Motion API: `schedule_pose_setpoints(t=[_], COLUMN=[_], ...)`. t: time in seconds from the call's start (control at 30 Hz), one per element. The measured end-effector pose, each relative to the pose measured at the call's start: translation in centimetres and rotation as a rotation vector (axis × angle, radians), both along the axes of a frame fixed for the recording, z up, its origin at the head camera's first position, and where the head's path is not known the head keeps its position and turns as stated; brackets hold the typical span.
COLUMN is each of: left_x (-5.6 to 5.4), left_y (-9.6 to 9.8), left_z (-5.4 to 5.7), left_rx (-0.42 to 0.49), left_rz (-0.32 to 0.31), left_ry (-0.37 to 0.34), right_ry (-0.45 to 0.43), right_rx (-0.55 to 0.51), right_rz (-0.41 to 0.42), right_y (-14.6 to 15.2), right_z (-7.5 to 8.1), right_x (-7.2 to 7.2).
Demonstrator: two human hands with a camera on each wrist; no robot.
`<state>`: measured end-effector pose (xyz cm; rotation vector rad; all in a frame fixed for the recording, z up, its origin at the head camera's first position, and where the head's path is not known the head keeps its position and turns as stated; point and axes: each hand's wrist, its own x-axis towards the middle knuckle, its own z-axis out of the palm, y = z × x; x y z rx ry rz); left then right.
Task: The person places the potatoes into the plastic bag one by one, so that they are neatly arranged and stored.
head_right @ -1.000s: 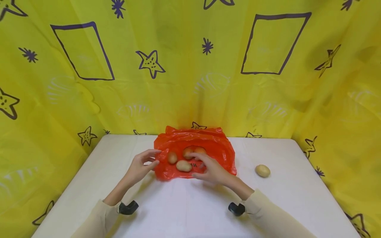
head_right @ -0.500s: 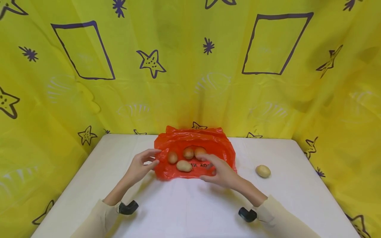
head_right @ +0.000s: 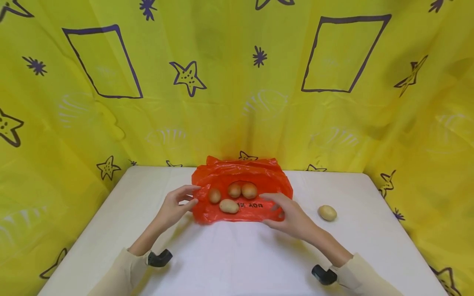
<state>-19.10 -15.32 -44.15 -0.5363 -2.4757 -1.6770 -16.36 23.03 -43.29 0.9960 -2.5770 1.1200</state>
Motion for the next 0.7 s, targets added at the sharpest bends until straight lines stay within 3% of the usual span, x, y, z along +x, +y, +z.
schedule_pose_setpoints(t=[0.23, 0.4, 0.7], left_x=[0.0, 0.0, 0.0], left_y=[0.0, 0.0, 0.0], left_z=[0.1, 0.1, 0.0], left_rx=[-0.008, -0.008, -0.005], left_rz=[0.017, 0.013, 0.010], left_ry=[-0.019, -0.003, -0.009], right_ry=[0.062, 0.067, 0.068], right_rx=[0.002, -0.017, 0.013], right_rz=[-0.057, -0.069, -0.181], right_y=[2.0, 3.5, 6.0], right_z=[0.3, 0.6, 1.6], right_x=[0.6, 0.9, 2.0])
